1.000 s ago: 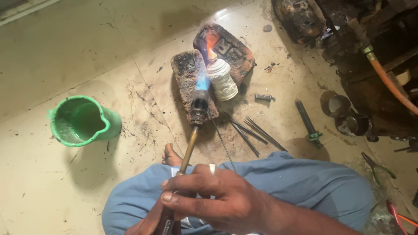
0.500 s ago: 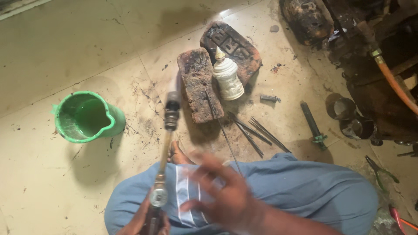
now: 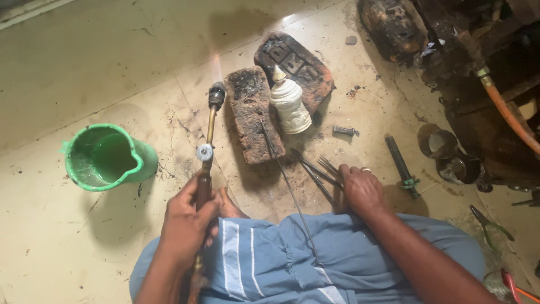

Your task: The person sits on the floor and uses a blowtorch to heat a small metal object placed on bricks. They repeatedly apply a thin metal rod to the heated area, likely soldering or brazing, while adjusting the flame and object position.

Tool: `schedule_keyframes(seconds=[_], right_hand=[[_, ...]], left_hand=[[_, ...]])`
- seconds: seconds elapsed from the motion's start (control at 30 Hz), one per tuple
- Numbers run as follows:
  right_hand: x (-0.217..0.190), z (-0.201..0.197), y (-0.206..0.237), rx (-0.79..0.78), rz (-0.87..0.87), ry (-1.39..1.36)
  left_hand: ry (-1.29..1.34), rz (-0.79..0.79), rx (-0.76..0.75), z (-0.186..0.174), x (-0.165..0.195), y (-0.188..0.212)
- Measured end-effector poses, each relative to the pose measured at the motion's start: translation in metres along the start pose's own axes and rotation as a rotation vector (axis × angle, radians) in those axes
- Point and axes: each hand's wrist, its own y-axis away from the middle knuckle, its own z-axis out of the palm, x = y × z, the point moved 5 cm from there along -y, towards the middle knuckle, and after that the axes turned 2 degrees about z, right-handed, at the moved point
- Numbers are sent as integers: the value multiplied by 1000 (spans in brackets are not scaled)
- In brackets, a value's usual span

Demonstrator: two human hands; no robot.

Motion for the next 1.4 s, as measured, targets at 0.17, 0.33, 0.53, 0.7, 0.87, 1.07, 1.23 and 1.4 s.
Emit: schedule_keyframes(seconds=[0.17,0.33,0.53,0.7,0.87,1.07,1.23,1.4], right_hand=[[-1,-10,-4,115,-48,-219],[-2,-34,4,-84,254,-876],[-27,-97,-7,319,48,-1036],[-53,-109,-25,398,-3,-1019],[-68,-101,-30,400,9,-988],[-71,-89,-36,395,-14,-966],[-71,-84,-38,420,-24,-970],[-69,-81,-42,387,-2,-943]], left_hand=[[83,54,-76,20,11,-27],[76,38,-76,28,14,-38],[58,-7,-64,35,19,-40],[87,-4,-73,42,22,-44],[122,17,-116,44,22,-46],[139,-18,-77,46,23,-46],[110,-39,-81,47,23,-43],[69,-44,-102,46,19,-38]])
